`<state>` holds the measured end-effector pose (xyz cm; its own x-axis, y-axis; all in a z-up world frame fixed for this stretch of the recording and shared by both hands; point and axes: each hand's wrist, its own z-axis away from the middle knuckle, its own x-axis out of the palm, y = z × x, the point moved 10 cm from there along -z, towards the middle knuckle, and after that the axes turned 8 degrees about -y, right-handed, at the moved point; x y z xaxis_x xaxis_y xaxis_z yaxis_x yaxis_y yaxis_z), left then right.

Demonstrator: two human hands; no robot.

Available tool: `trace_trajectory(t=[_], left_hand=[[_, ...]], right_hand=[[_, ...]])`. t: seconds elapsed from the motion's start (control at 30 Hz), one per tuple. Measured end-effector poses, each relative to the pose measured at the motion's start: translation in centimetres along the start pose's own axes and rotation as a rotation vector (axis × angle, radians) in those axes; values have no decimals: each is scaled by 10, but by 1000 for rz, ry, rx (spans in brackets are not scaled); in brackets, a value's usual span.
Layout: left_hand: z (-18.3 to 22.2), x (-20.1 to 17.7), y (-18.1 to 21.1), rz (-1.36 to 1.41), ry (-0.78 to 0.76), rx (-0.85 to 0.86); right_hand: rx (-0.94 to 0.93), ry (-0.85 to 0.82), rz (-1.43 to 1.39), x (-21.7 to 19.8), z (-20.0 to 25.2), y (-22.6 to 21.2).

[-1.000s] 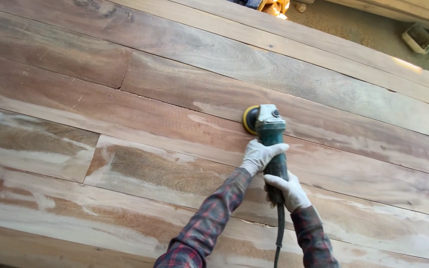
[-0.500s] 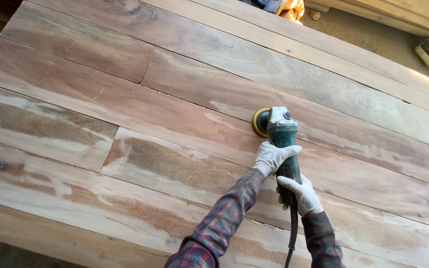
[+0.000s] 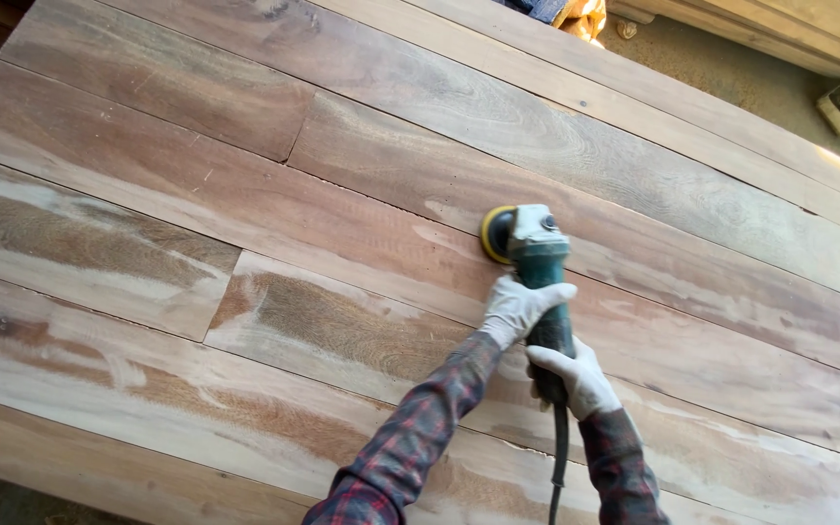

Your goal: The person uses an angle grinder with a sanding disc to sand the surface of a large wooden plank panel, moving the sander steadily across the boards to smooth the wood.

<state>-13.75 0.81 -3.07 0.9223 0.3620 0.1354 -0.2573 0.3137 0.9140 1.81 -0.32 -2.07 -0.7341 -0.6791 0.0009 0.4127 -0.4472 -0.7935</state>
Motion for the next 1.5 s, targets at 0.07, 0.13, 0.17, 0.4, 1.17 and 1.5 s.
trace_trajectory(t=[0.07, 0.13, 0.17, 0.4, 1.17, 1.5], left_hand=[[4, -31, 5, 79, 7, 25], [7, -58, 10, 162, 13, 51], [7, -71, 13, 188, 31, 53], [7, -76, 13, 311, 86, 10], [-36, 244, -37, 10, -191, 1], [-44, 255, -31, -138, -261, -7]], right_hand=[[-2, -39, 29, 31, -5, -21], [-3, -77, 60, 56, -12, -34], [-6, -110, 70, 67, -18, -39], [-33, -167, 108, 74, -14, -55], [-29, 191, -99, -214, 67, 71], [-21, 217, -129, -219, 67, 67]])
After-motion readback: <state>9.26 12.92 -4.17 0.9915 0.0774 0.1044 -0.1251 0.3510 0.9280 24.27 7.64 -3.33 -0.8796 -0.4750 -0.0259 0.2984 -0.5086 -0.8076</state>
